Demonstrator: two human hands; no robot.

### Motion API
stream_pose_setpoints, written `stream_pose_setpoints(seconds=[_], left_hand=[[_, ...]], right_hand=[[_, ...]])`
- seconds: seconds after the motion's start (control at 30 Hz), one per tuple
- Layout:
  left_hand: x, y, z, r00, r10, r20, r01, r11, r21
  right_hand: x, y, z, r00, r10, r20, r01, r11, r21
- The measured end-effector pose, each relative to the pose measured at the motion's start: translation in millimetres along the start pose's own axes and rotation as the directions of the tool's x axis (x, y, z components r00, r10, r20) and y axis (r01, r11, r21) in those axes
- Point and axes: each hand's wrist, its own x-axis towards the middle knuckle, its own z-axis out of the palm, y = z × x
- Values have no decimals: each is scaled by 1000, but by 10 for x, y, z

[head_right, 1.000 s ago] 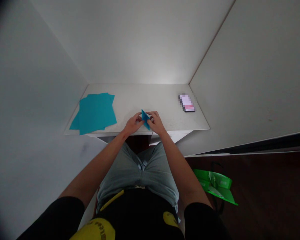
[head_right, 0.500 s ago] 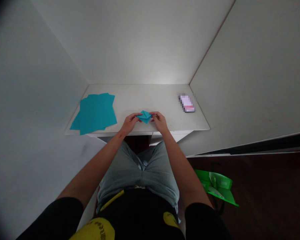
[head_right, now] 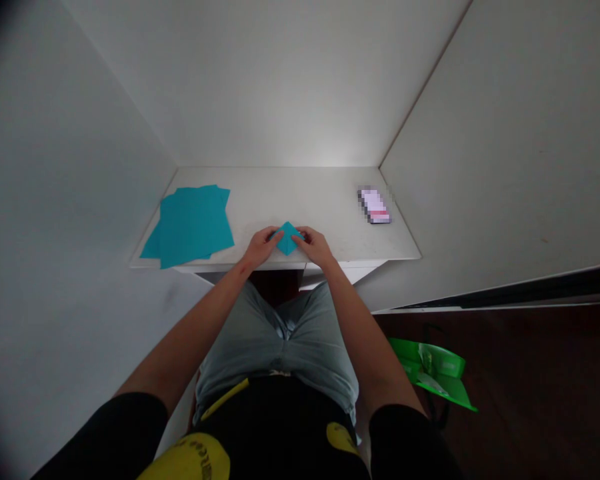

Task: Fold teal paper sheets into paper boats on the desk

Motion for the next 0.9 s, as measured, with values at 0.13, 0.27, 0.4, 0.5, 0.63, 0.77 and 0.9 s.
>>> stream_pose_setpoints(seconds=[0.13, 0.27, 0.4, 0.5, 0.63, 0.77, 0.9], left_hand=[[18, 32, -5, 1000, -15, -10, 15, 1000, 2], [31, 24, -12, 998, -39, -53, 35, 996, -79], [55, -44, -38, 982, -83, -168, 49, 979, -200], [90, -122, -47, 962, -137, -236, 41, 927, -373], [127, -185, -31, 937, -219, -271, 51, 856, -515], [99, -137, -31, 949, -196, -247, 58, 878, -475], [25, -24, -65, 978, -106, -181, 49, 955, -293]], right_hand=[[1, -82, 1, 1000, 9, -20, -10, 997, -71], [25, -89, -13, 997, 19, -74, -23, 999, -48], [37, -70, -36, 984, 18, -178, -12, 999, 38], [36, -61, -44, 957, 21, -290, 25, 988, 151], [37, -57, -48, 948, 61, -313, 18, 970, 244], [43, -61, -50, 956, 93, -280, -14, 962, 272], [29, -82, -30, 965, 93, -247, -28, 966, 256]])
